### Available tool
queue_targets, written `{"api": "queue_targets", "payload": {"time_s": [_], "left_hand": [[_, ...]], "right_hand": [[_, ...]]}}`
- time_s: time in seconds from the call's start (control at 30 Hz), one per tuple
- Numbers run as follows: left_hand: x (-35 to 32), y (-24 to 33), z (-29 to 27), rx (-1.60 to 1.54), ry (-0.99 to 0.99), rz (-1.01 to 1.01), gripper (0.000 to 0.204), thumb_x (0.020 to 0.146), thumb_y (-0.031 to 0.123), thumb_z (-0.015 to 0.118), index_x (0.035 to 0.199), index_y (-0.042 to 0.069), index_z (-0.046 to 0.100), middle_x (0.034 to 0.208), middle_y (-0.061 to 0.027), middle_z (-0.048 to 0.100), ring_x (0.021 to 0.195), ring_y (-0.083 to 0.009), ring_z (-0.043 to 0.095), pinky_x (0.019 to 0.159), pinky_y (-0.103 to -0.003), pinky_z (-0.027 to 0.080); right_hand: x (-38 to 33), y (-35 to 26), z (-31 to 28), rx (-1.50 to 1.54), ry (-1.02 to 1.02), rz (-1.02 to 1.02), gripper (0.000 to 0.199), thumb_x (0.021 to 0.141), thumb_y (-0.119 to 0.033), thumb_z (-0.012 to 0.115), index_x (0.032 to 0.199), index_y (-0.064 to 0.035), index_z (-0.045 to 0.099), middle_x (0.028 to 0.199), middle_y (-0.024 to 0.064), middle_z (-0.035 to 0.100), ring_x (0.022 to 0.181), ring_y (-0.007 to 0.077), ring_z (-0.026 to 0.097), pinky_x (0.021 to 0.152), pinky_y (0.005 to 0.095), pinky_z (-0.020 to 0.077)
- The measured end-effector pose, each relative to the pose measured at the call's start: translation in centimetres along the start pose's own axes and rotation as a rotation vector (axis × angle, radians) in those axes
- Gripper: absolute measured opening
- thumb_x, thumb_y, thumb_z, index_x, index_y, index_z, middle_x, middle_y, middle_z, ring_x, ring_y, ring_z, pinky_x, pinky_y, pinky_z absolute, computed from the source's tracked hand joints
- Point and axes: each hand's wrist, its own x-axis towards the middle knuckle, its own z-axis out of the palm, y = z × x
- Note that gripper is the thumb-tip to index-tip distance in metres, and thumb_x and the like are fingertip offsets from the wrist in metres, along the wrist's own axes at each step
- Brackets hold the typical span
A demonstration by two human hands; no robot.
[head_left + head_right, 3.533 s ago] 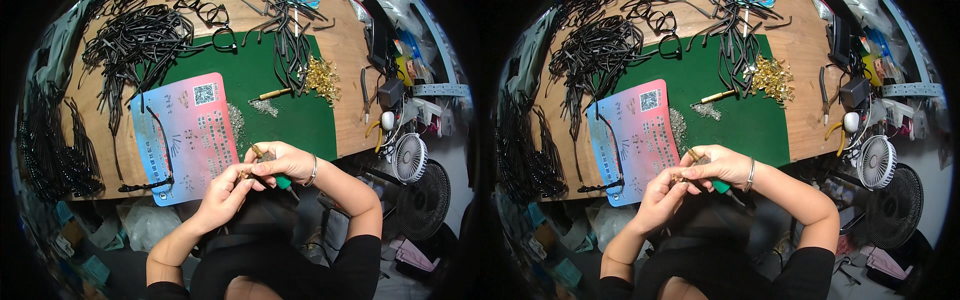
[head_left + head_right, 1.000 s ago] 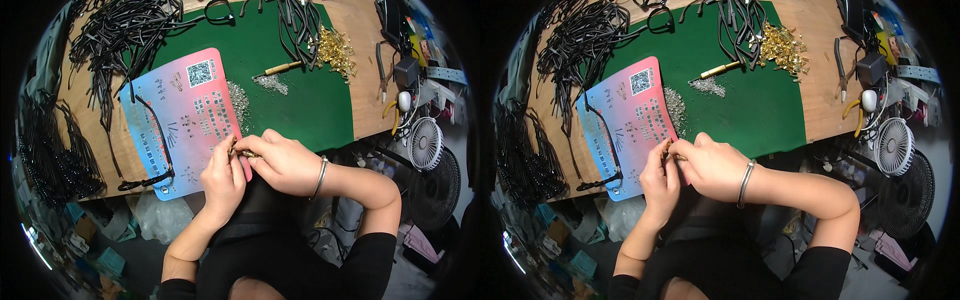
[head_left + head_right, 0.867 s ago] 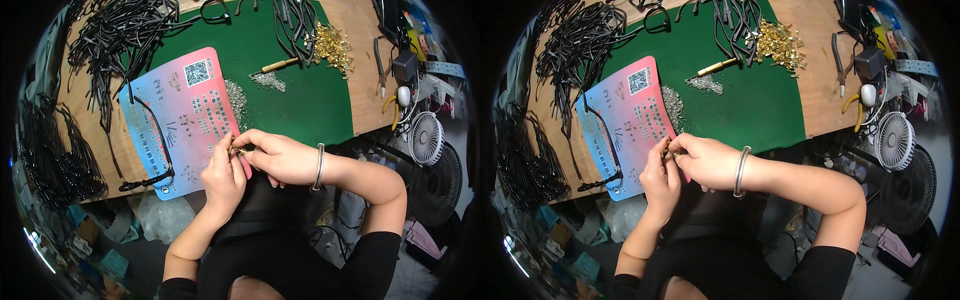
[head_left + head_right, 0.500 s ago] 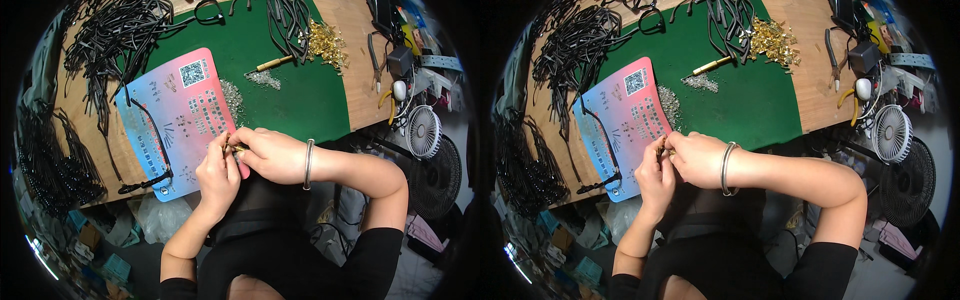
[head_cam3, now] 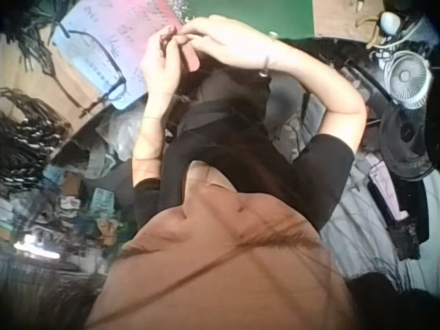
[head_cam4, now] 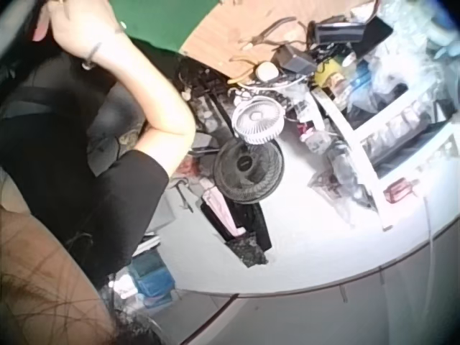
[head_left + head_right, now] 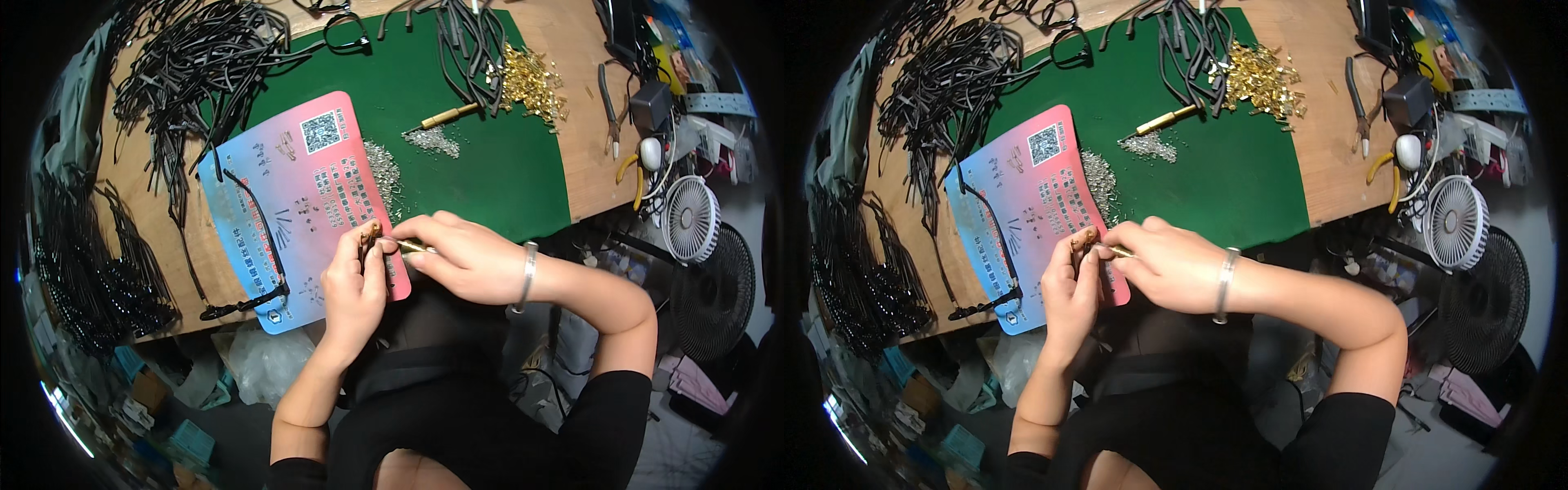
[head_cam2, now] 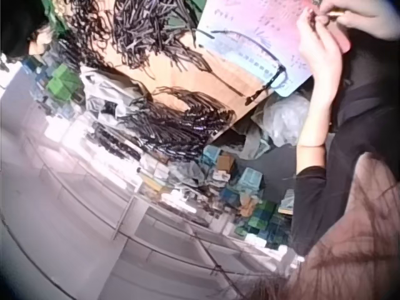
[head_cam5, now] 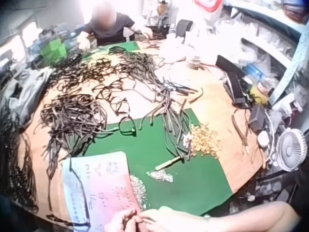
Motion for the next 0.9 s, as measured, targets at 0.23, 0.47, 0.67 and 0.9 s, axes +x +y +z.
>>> {"api": "queue_targets", "payload": {"time_s": [0.23, 0.47, 0.67, 0.9], "left_hand": [[0.5, 1.2, -2.2, -0.593, -0.305, -0.428, 0.029, 0.093, 0.004, 0.042, 0.121, -0.004, 0.043, 0.096, -0.0086, 0.064, 0.055, -0.0033, 0.045, 0.05, -0.018, 0.039], [0.1, 2.5, -4.0, -0.342, -0.356, -0.384, 0.026, 0.093, 0.002, 0.041, 0.118, -0.002, 0.045, 0.096, -0.0102, 0.065, 0.056, -0.0073, 0.05, 0.052, -0.02, 0.042], [0.6, 5.8, -7.6, 1.313, -0.421, 0.362, 0.028, 0.067, 0.002, 0.057, 0.095, 0.002, 0.057, 0.069, -0.0071, 0.057, 0.062, -0.0231, 0.06, 0.055, -0.028, 0.05], [0.5, 4.5, -4.3, 1.89, -0.531, 0.534, 0.027, 0.067, 0.01, 0.058, 0.089, -0.005, 0.06, 0.063, -0.004, 0.054, 0.057, -0.0129, 0.055, 0.043, -0.022, 0.043]], "right_hand": [[-1.1, 2.3, -0.7, -0.128, 0.252, 0.037, 0.032, 0.09, -0.021, 0.049, 0.118, -0.0045, 0.047, 0.094, 0.0168, 0.051, 0.082, 0.0307, 0.055, 0.074, 0.0365, 0.0464], [-1.2, 3.3, -1.1, -0.105, 0.274, -0.059, 0.032, 0.09, -0.022, 0.051, 0.116, -0.0044, 0.047, 0.092, 0.0153, 0.05, 0.078, 0.0299, 0.056, 0.071, 0.0366, 0.0468], [-0.9, 3.7, -1.3, -0.074, 0.282, -0.104, 0.031, 0.089, -0.021, 0.052, 0.115, -0.0046, 0.049, 0.09, 0.0143, 0.051, 0.079, 0.0288, 0.056, 0.071, 0.0358, 0.0464], [-1.0, 4.4, -0.9, 0.04, 0.334, -0.162, 0.028, 0.088, -0.019, 0.053, 0.113, -0.0047, 0.051, 0.09, 0.0131, 0.053, 0.081, 0.0277, 0.057, 0.072, 0.035, 0.0459]]}}
